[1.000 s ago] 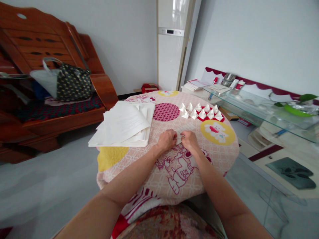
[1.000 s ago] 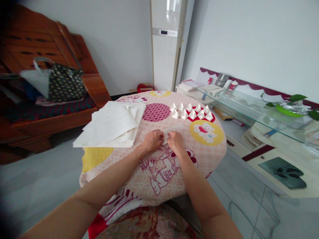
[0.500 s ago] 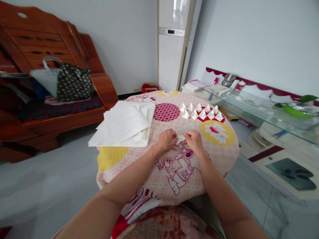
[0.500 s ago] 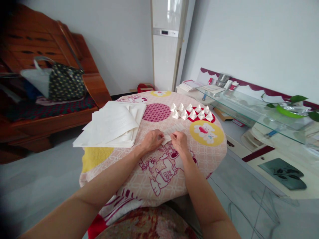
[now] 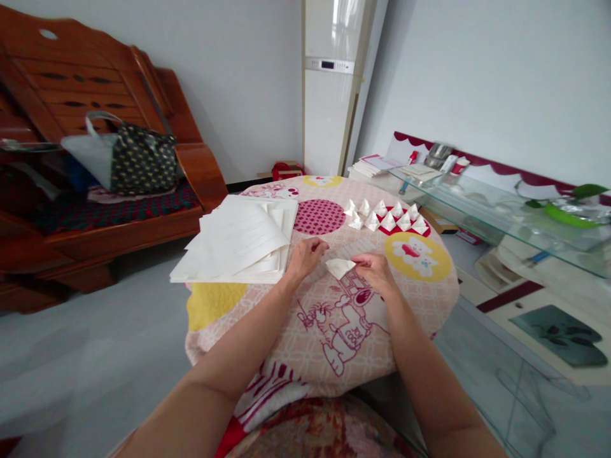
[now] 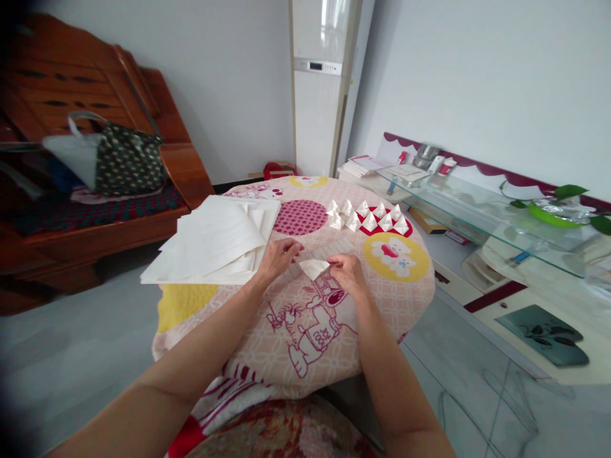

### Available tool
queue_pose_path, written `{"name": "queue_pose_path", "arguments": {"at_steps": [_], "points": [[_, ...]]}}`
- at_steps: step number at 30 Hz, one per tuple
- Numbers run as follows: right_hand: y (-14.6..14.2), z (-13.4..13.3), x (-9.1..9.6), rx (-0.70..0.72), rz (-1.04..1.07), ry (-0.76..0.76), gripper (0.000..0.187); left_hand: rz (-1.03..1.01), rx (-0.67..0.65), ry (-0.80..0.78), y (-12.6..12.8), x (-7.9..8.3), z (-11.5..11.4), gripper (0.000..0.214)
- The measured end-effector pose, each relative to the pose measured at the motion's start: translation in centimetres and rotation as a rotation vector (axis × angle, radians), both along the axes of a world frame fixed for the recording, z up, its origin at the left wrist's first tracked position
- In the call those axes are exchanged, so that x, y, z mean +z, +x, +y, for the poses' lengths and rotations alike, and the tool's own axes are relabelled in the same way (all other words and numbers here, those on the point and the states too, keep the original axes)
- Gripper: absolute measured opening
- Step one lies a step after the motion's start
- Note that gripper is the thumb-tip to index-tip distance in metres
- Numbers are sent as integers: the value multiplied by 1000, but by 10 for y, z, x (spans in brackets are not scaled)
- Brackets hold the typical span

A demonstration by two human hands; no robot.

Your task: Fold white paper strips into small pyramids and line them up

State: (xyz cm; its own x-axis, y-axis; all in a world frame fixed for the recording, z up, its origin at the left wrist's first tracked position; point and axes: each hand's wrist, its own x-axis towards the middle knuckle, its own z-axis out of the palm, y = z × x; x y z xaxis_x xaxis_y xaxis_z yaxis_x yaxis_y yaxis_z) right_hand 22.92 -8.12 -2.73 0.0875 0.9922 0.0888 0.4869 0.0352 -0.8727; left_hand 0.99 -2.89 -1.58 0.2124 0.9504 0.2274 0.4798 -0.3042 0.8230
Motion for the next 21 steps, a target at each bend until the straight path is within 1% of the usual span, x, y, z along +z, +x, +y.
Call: {"name": "queue_pose_path", "arguments": {"at_steps": [2, 6, 10, 14, 16, 18, 20, 21], "points": [[-2, -1, 3, 71, -19, -1, 36, -27, -36, -45, -4, -1, 3, 32], [-5, -4, 8, 143, -107, 96, 27, 17, -105, -96, -7, 1, 3, 25], [-7, -6, 11, 160, -178, 134, 24, 118, -119, -117, -6, 4, 0, 18], [-7, -5, 8, 153, -169, 137, 24, 122, -91, -116, -6, 3, 0, 19], [-6, -4, 6, 129, -122, 120, 27, 95, -62, -117, -6, 0, 1, 22], [-5, -4, 3, 113, -64, 113, 35, 68, -47, -120, -7, -2, 3, 24], [-5, -4, 3, 123, -37, 136, 41, 52, -43, -125, -8, -4, 5, 24], [-4, -4, 3, 138, -48, 153, 41, 48, -42, -126, -8, -5, 6, 23]]}}
